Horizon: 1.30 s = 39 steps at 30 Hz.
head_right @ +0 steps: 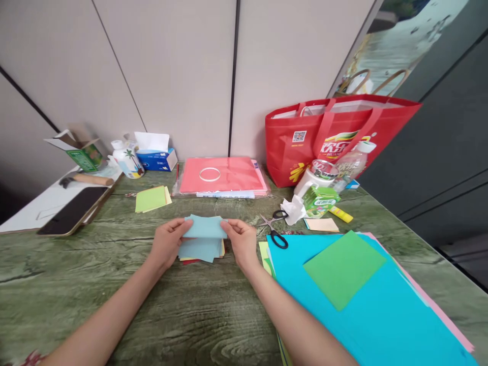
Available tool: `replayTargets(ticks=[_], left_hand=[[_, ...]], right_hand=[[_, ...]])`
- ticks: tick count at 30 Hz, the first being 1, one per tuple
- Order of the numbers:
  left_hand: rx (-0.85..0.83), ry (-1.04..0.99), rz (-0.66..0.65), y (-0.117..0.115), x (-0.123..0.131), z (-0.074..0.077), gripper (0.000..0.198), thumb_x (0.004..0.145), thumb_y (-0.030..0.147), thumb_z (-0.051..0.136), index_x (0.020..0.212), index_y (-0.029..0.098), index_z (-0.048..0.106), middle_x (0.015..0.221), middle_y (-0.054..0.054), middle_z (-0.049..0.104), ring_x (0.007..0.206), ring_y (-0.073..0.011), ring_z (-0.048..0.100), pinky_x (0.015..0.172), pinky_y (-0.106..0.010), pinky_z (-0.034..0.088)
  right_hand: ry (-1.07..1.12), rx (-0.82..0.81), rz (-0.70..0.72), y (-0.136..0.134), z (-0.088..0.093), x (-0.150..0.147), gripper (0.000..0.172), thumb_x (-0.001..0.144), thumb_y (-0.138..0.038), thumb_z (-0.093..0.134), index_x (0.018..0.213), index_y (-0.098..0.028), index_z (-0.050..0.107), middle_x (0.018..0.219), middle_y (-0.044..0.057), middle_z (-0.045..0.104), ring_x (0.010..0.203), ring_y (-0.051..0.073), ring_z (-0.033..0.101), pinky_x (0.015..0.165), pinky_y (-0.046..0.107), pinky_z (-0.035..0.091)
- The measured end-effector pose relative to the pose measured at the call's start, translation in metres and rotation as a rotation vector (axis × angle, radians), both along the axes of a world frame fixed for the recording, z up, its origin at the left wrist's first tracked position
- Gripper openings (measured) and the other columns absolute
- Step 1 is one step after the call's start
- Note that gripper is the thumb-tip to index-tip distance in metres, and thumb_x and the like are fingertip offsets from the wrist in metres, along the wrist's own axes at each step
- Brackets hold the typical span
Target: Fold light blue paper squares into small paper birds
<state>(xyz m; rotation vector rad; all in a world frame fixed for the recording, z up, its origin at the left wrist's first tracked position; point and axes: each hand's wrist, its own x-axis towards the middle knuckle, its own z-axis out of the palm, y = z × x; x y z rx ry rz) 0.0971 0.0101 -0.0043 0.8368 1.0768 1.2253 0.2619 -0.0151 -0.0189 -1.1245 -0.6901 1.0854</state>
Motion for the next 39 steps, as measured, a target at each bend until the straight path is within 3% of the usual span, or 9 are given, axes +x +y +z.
replayTargets(ticks=[21,27,32,39], left_hand=[[-0.213,0.050,-0.012,0.003,-0.002,0.001,0.038,0.046,0.044,0.084,0.066,0.014,0.071,0.057,0.000,0.065,0.048,-0.0080,0.049,0.047,-0.018,0.036],[-0.233,0.039,-0.031,0.004,-0.003,0.001,0.036,0.049,0.044,0.083,0.065,0.014,0.070,0.058,0.000,0.065,0.050,-0.0083,0.049,0.049,-0.018,0.037],[-0.263,0.041,-0.047,0.005,-0.003,0.004,0.037,0.049,0.045,0.083,0.061,0.014,0.068,0.051,0.002,0.060,0.045,-0.0068,0.044,0.045,-0.018,0.034],[-0.275,0.053,-0.068,0.006,-0.004,0.003,0.034,0.050,0.044,0.082,0.061,0.015,0.068,0.051,0.002,0.061,0.046,-0.0067,0.043,0.045,-0.017,0.033]], right_hand=[[-0.043,-0.143,-0.018,-0.002,-0.007,-0.002,0.021,0.059,-0.037,0.078,0.069,-0.020,0.073,0.070,0.003,0.074,0.059,0.016,0.062,0.058,0.028,0.051],[-0.064,-0.162,-0.003,-0.002,-0.002,-0.003,0.022,0.060,-0.039,0.078,0.068,-0.019,0.071,0.069,0.003,0.073,0.060,0.015,0.062,0.057,0.026,0.049],[-0.057,-0.165,0.065,-0.004,0.005,-0.003,0.029,0.063,-0.042,0.077,0.079,-0.019,0.069,0.068,0.002,0.072,0.062,0.016,0.063,0.058,0.026,0.050],[-0.133,-0.209,0.038,-0.005,0.007,-0.003,0.033,0.060,-0.047,0.077,0.068,-0.017,0.066,0.057,0.001,0.067,0.048,0.012,0.054,0.047,0.023,0.041]])
